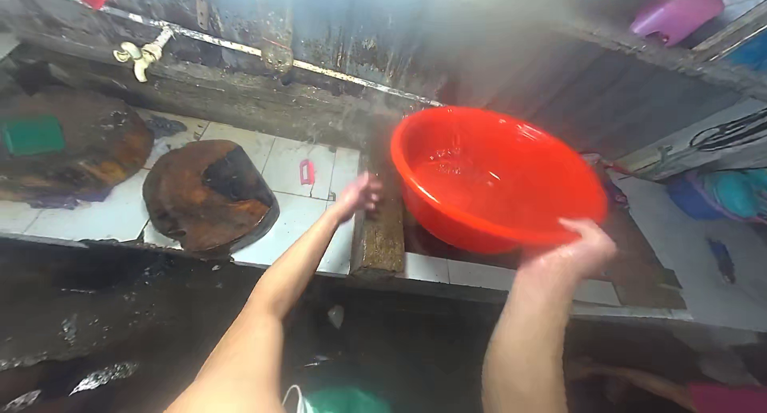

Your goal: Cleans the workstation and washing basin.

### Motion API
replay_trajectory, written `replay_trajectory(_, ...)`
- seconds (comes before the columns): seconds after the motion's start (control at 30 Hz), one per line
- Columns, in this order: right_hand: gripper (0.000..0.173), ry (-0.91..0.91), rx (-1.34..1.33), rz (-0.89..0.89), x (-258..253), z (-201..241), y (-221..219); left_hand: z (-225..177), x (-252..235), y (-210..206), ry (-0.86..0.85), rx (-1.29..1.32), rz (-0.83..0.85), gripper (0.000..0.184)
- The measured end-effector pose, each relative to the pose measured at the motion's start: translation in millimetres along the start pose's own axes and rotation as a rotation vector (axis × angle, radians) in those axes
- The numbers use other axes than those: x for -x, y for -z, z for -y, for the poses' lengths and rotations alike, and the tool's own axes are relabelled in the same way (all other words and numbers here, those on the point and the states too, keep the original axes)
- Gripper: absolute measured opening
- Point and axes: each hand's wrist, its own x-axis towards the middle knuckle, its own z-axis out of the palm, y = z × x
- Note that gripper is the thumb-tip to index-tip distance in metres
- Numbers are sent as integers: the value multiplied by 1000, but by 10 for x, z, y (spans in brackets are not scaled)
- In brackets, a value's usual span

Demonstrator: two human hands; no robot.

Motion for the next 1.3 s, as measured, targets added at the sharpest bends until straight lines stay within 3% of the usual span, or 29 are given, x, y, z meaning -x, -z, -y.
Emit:
replay_trajectory(0.1,18,16,62,-54,461,160,642,1017,995,126,238,69,37,53)
replay_trajectory(0.23,34,79,229,-153,1125,303,1305,1421,2010,134,491,126,25,53)
replay_trajectory(0.33,55,123,303,-161,1591,473,1492,1469,2141,54,546,147,137,50)
replay_trajectory(0.43,56,267,419,-98,1938,589,1390,1500,1909,-70,518,208,215,47)
replay_trajectory(0.6,21,681,702,-36,2159,318,436,1210,1175,-340,400,483,173,47)
replay_trajectory(0.73,28,999,974,32,2264,76,-573,670,671,-399,437,399,128,49)
replay_trajectory(0.87,26,1095,1061,-130,2406,-112,-1135,304,-5,-408,271,385,96,49)
replay_trajectory(0.9,26,1113,1042,-176,2426,-156,-1219,1,-66,-312,286,335,128,50)
replay_trajectory(0.93,26,1124,1030,-204,2466,-184,-1279,-545,-58,-196,495,292,125,50)
replay_trajectory(1.0,25,1142,1020,-229,2568,-216,-1329,-1075,55,-16,583,267,172,54)
replay_trajectory(1.1,25,1133,1029,-241,2786,-220,-1229,-1133,343,179,492,230,226,59)
replay_trajectory(1.2,24,1095,1031,-242,3066,-196,-999,-1094,1008,530,256,98,396,54)
replay_trajectory(1.23,25,1075,1045,-250,3161,-200,-901,-1253,1241,605,354,11,422,49)
replay_trajectory(1.27,25,1052,1064,-260,3267,-206,-783,-1549,1321,479,811,-57,315,47)
replay_trajectory(1.3,25,1023,1081,-271,3386,-207,-643,-496,1496,603,324,60,477,50)
